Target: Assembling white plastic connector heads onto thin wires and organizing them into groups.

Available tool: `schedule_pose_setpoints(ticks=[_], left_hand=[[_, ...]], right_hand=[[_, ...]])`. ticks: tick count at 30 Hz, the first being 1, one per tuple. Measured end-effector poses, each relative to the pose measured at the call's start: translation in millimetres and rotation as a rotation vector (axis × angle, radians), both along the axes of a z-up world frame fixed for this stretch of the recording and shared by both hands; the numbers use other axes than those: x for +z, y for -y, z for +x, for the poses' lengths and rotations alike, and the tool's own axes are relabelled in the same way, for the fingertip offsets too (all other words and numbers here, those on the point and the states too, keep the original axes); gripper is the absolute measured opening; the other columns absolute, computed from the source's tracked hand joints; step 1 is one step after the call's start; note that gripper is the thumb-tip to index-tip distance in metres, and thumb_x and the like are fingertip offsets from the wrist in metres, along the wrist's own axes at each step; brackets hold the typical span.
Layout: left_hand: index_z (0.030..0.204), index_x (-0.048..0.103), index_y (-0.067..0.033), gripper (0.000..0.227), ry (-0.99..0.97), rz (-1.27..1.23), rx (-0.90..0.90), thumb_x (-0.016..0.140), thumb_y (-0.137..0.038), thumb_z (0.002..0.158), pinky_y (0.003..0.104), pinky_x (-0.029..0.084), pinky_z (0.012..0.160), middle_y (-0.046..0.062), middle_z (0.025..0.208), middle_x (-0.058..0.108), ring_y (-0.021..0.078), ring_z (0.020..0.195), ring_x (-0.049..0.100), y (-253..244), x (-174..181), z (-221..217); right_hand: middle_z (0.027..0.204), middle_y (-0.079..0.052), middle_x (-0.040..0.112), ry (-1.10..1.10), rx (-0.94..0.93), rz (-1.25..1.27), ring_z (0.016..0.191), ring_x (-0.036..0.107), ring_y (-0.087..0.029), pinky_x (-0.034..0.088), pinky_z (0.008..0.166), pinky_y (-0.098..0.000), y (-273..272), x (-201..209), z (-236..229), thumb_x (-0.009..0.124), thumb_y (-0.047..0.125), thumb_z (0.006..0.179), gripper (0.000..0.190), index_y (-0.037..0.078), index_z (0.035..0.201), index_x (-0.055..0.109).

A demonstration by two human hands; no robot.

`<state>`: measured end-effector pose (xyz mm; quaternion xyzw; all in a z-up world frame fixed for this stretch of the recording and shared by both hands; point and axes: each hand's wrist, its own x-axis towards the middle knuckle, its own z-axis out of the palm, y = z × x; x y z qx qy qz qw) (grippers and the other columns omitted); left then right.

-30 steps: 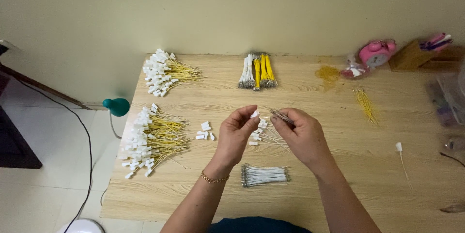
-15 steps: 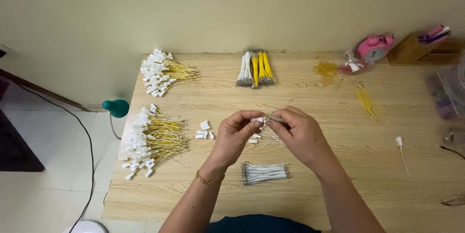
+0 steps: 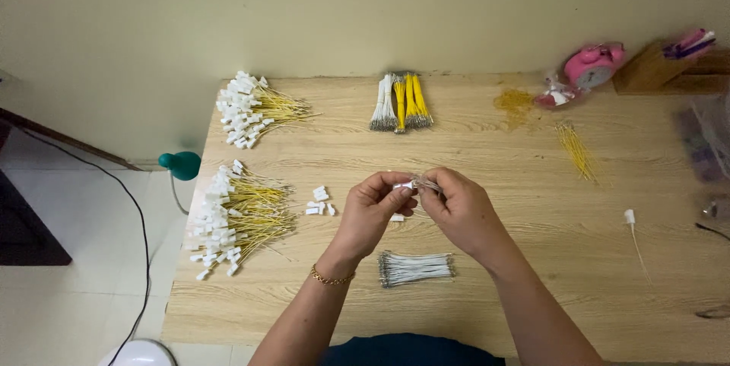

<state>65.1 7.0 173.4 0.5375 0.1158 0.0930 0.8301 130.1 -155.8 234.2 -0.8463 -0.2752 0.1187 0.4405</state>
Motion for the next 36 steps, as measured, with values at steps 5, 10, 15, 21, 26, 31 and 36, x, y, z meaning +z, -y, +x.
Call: schedule_pose_setpoints(ticks=[5, 10, 15, 21, 26, 31, 36], left_hand=[[0.114, 0.069, 0.0024, 0.020, -0.036, 0.006, 0.026, 0.070, -0.003, 0.096, 0.030, 0.066, 0.071, 0.012, 0.093, 0.074, 0.0172, 0.078, 0.074, 1, -10, 8], [0.112, 0.069, 0.0019, 0.017, -0.060, -0.016, 0.050, 0.071, -0.002, 0.095, 0.032, 0.066, 0.071, 0.015, 0.093, 0.074, 0.0191, 0.079, 0.074, -5, -43, 16], [0.130, 0.072, -0.0134, 0.043, -0.266, 0.806, 0.087, 0.081, -0.021, 0.089, 0.046, 0.062, 0.082, 0.022, 0.116, 0.071, 0.0385, 0.099, 0.073, -66, -105, 25], [0.112, 0.078, -0.0298, 0.024, -0.504, 1.557, 0.226, 0.077, -0.029, 0.088, 0.040, 0.060, 0.077, 0.003, 0.099, 0.070, 0.0296, 0.091, 0.074, -146, -196, -4], [0.105, 0.077, -0.0378, 0.032, -0.486, 1.742, 0.039, 0.085, -0.039, 0.074, 0.044, 0.057, 0.087, -0.002, 0.101, 0.063, 0.0255, 0.101, 0.066, -133, -175, -28], [0.101, 0.078, -0.0313, 0.035, -0.512, 1.798, -0.013, 0.085, -0.050, 0.072, 0.045, 0.052, 0.093, -0.001, 0.100, 0.063, 0.0236, 0.103, 0.064, -139, -201, -33], [0.097, 0.079, -0.0290, 0.028, -0.303, 1.743, 0.143, 0.086, -0.045, 0.074, 0.043, 0.055, 0.083, 0.001, 0.093, 0.064, 0.0236, 0.093, 0.067, -123, -171, -32]], right_hand=[[0.080, -0.018, 0.067, 0.026, -0.004, -0.029, 0.079, 0.070, -0.036, 0.055, 0.073, -0.0462, -4, -14, 5, 0.063, 0.019, 0.096, 0.014, 0.010, 0.103, 0.069], [0.084, -0.020, 0.068, 0.018, -0.001, -0.052, 0.085, 0.071, -0.040, 0.056, 0.075, -0.0499, -9, -52, 14, 0.062, 0.018, 0.094, 0.016, 0.009, 0.106, 0.069], [0.098, -0.027, 0.071, -0.056, -0.052, -0.067, 0.101, 0.069, -0.045, 0.054, 0.086, -0.0512, -12, -131, 22, 0.064, 0.021, 0.097, 0.025, 0.002, 0.113, 0.071], [0.100, -0.029, 0.071, 0.002, 0.027, -0.206, 0.102, 0.069, -0.047, 0.053, 0.090, -0.0543, 3, -195, 32, 0.060, 0.017, 0.100, 0.028, -0.003, 0.116, 0.070], [0.104, -0.022, 0.073, -0.054, -0.032, -0.122, 0.102, 0.070, -0.041, 0.055, 0.089, -0.0472, 3, -169, 39, 0.058, 0.013, 0.099, 0.022, 0.003, 0.112, 0.073], [0.079, -0.015, 0.073, -0.270, -0.147, -0.036, 0.052, 0.063, -0.024, 0.052, 0.057, -0.0374, -5, -112, 37, 0.055, 0.020, 0.104, 0.031, 0.006, 0.131, 0.062], [0.070, -0.011, 0.065, -0.382, -0.089, 0.366, 0.044, 0.055, -0.012, 0.045, 0.045, -0.0234, -9, -96, 31, 0.061, 0.010, 0.098, 0.017, 0.003, 0.114, 0.064]])
